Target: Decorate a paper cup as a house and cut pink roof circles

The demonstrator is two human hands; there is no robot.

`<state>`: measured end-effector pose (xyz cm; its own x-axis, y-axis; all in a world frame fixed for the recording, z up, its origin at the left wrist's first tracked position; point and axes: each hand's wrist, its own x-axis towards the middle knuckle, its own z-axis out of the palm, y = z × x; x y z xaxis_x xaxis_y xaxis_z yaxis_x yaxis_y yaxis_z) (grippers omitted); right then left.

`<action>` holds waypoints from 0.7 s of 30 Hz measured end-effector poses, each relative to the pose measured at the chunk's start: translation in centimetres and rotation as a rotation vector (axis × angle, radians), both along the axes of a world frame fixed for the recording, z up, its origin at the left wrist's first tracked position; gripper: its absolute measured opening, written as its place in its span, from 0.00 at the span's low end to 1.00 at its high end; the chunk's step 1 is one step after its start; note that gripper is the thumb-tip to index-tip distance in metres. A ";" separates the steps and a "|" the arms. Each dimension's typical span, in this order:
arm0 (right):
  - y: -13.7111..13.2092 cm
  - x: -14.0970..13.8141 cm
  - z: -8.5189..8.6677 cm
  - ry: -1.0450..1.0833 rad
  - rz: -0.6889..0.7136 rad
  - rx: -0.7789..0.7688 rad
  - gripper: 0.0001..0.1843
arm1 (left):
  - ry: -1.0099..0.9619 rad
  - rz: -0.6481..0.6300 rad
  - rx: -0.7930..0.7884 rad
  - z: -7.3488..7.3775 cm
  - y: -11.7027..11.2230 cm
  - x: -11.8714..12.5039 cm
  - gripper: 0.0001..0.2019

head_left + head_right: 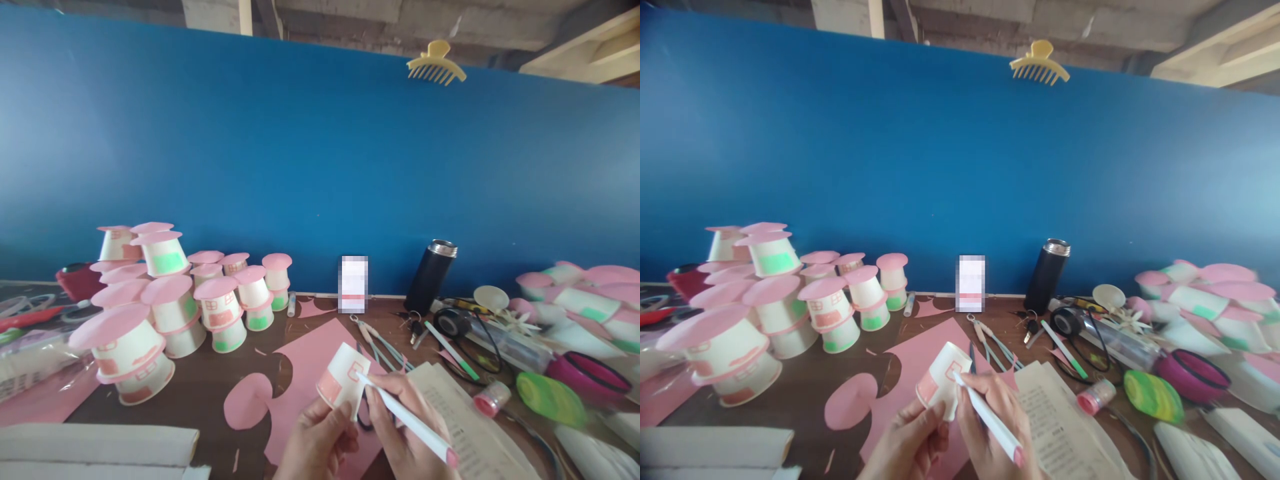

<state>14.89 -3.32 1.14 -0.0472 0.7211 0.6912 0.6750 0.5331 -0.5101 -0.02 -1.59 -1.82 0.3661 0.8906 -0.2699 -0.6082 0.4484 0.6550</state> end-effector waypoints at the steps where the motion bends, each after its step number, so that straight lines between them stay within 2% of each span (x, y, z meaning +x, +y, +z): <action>1: 0.0 0.0 0.0 0.001 -0.003 -0.002 0.06 | -0.002 0.002 -0.001 0.0 0.0 0.0 0.20; 21: -0.1 0.1 0.1 -0.020 -0.011 -0.004 0.05 | -0.050 0.022 -0.019 0.6 -0.2 -0.2 0.18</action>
<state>14.97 -3.42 1.25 -0.0529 0.7245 0.6872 0.6906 0.5237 -0.4989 -0.27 -1.82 -1.21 0.3601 0.8933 -0.2688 -0.6499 0.4470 0.6147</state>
